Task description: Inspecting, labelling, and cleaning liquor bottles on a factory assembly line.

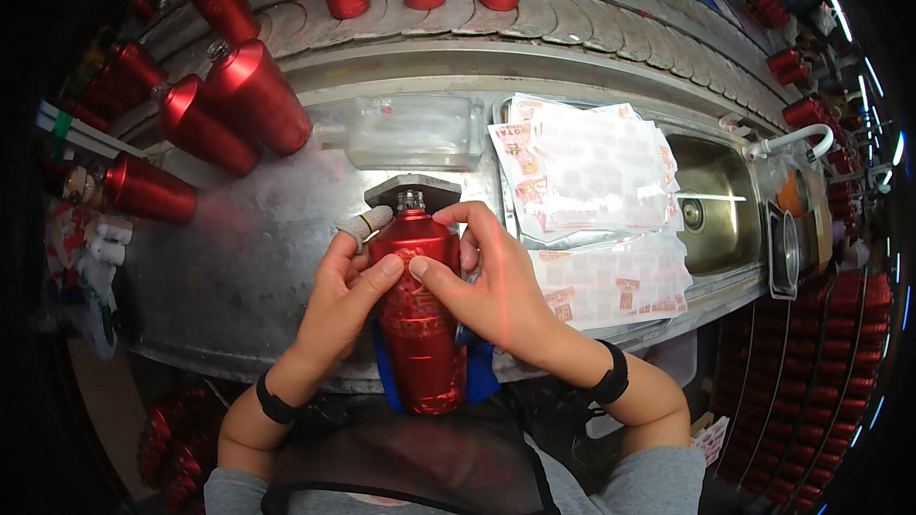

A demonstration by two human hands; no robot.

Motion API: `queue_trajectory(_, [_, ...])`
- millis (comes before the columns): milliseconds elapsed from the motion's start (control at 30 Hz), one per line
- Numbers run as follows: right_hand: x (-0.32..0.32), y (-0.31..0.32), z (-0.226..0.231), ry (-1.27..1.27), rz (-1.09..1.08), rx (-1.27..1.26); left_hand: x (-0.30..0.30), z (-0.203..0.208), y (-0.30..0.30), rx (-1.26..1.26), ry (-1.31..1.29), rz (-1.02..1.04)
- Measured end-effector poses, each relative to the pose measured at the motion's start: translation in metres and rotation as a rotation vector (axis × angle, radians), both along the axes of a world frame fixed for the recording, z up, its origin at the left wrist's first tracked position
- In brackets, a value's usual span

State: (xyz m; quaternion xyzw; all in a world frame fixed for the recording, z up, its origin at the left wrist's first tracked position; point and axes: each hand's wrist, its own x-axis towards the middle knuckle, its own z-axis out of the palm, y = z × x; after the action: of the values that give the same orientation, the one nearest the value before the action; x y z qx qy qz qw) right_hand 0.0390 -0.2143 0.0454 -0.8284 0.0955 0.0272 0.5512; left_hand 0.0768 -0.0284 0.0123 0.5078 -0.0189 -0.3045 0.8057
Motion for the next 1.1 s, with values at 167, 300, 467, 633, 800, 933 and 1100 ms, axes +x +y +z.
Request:
queue_trajectory(167, [0.002, -0.002, 0.003, 0.019, 0.018, -0.037, 0.003, 0.004, -0.003, -0.004, 0.002, 0.001])
queue_trajectory(300, [-0.003, -0.010, -0.007, -0.040, 0.058, 0.017, 0.000, -0.003, -0.001, -0.022, 0.003, -0.008])
queue_trajectory(467, [-0.035, -0.011, -0.006, 0.131, 0.029, 0.376, -0.019, -0.014, 0.018, -0.061, 0.043, -0.042])
queue_trajectory(633, [-0.043, -0.015, -0.021, 0.063, 0.126, 0.300, -0.027, -0.013, 0.027, -0.015, 0.040, -0.223])
queue_trajectory(800, [-0.044, -0.015, -0.017, 0.121, 0.111, 0.364, -0.027, -0.012, 0.027, -0.012, 0.023, -0.226])
queue_trajectory(933, [-0.036, -0.010, -0.008, 0.172, 0.026, 0.431, -0.030, -0.012, 0.024, 0.000, 0.017, -0.175])
queue_trajectory(1100, [-0.037, -0.008, -0.025, 0.037, 0.052, 0.356, -0.030, -0.012, 0.025, 0.006, -0.003, -0.167])
